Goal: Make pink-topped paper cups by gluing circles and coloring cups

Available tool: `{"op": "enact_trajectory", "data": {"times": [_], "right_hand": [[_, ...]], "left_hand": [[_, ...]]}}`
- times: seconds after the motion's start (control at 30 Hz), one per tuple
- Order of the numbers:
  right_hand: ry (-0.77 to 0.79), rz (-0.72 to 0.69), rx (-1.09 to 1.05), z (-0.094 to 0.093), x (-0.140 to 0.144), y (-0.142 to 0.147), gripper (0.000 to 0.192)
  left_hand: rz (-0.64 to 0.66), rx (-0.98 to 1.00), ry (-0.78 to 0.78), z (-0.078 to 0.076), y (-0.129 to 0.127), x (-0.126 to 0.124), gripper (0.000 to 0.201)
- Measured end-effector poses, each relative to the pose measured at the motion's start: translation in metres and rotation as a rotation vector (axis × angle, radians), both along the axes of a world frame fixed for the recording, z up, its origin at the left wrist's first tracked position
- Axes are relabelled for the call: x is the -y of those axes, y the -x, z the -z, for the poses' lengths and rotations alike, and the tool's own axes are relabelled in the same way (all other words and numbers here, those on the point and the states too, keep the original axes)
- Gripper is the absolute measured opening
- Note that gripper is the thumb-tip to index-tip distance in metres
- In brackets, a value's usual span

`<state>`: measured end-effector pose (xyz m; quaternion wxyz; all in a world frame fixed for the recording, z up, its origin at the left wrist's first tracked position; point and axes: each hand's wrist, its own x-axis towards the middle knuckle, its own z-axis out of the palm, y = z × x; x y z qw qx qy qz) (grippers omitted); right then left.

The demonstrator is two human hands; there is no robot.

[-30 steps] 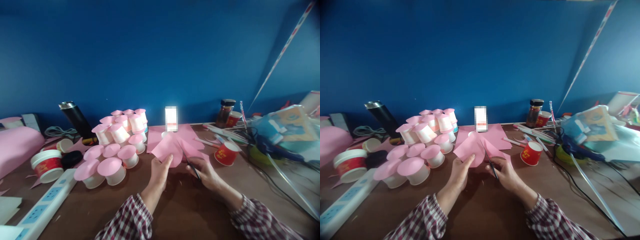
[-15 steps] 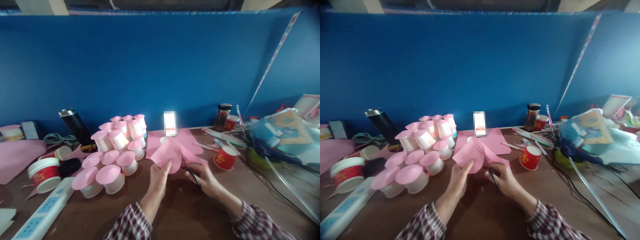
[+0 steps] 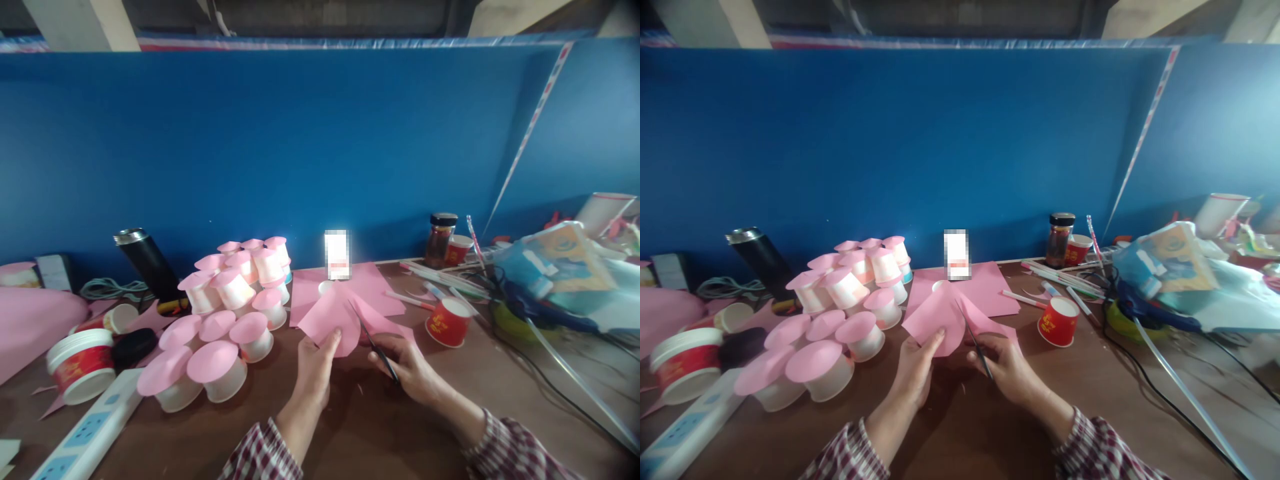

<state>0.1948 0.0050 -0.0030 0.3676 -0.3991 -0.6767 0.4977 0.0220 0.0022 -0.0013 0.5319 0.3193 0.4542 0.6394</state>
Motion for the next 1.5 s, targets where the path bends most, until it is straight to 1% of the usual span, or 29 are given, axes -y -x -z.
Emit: {"op": "enact_trajectory", "data": {"times": [0.27,0.4,0.5,0.77,0.83,1.03,1.33,1.5], "right_hand": [[0.03,-0.004,-0.011,0.004,0.001,-0.001,0.027],[0.031,-0.012,-0.015,0.006,0.001,-0.001,0.028],[0.03,-0.01,-0.011,0.005,0.001,0.0,0.029],[0.017,0.008,0.006,0.001,0.001,0.001,0.036],[0.027,0.011,-0.001,0.001,0.001,0.001,0.038],[0.04,0.002,-0.024,-0.003,0.003,0.002,0.035],[0.062,0.013,-0.016,-0.009,0.005,0.002,0.048],[0.022,0.012,0.013,-0.006,0.003,0.0,0.047]], "left_hand": [[0.034,-0.001,-0.036,0.005,0.003,-0.001,0.042],[0.008,-0.011,-0.029,0.006,0.003,-0.002,0.042],[-0.001,-0.005,-0.029,0.006,0.003,-0.002,0.046],[-0.017,-0.019,-0.03,0.004,0.001,0.0,0.049],[-0.015,-0.048,-0.025,0.003,0.001,0.0,0.048],[-0.008,-0.159,-0.009,-0.001,0.004,0.001,0.042],[-0.019,-0.135,-0.02,0.0,0.003,0.0,0.041],[-0.01,-0.126,-0.013,-0.001,0.002,0.0,0.041]]}}
